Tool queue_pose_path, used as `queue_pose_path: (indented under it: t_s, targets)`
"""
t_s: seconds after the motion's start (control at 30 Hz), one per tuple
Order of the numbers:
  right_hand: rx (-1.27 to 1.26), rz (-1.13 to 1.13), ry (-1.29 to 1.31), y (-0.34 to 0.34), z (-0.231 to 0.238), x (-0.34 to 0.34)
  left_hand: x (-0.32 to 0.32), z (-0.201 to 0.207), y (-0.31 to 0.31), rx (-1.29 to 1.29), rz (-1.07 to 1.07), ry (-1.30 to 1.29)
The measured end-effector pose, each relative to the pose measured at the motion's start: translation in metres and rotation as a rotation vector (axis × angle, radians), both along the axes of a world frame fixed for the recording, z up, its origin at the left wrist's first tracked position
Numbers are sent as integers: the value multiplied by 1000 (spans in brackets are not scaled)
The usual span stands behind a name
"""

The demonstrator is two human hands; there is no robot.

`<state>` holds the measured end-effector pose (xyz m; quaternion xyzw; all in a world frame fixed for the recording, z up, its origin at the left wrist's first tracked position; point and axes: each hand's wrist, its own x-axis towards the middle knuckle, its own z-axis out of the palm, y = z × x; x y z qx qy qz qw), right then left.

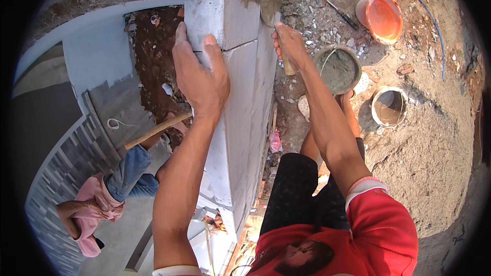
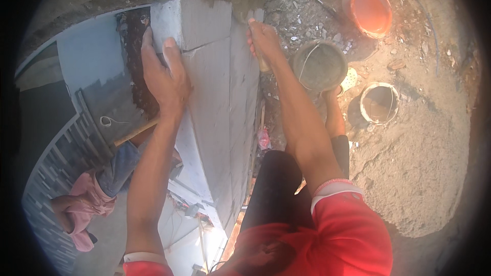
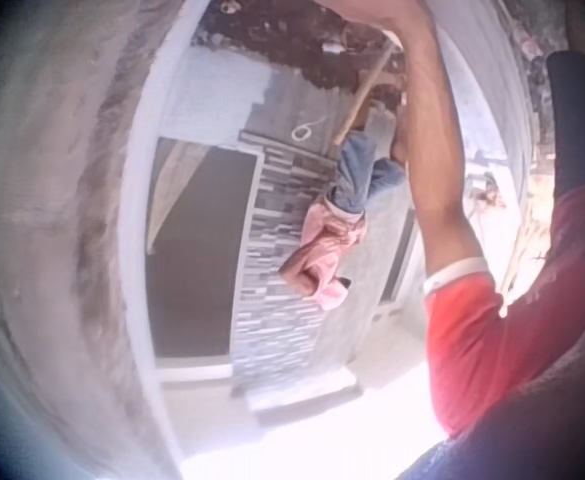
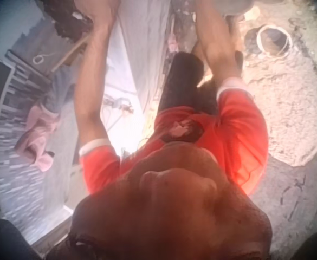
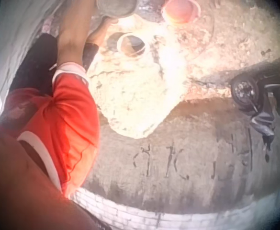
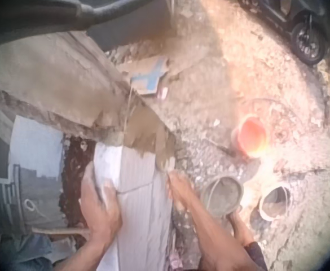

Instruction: The person applies cement to a wall using a trowel, smoothing the surface. They then use a hammer to drive a nail into the wall and attach a string. Finally, they pick up a bucket of water.

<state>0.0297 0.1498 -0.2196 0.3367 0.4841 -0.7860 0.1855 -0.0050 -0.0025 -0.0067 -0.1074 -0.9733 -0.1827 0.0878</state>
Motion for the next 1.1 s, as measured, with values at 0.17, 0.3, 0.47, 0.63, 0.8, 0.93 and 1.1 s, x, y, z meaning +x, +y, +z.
queue_pose_path:
  t_s: [0.17,0.3,0.47,0.63,0.8,0.93,1.1]
  targets:
    - [-98,28,-84,-9,-2,9,0,0,1,11,0,14]
    - [-232,14,-137,-19,14,24,0,2,3,9,25,-3]
    - [-311,23,-71,-22,42,55,1,3,3,1,29,-5]
    - [-430,-59,-53,-4,38,59,0,0,0,27,23,-2]
    - [-479,-118,-99,17,6,-3,0,-1,0,31,18,26]
    - [-412,-44,-49,25,21,-19,1,-1,2,30,29,34]
    - [-233,60,28,9,79,2,0,-2,3,44,32,53]
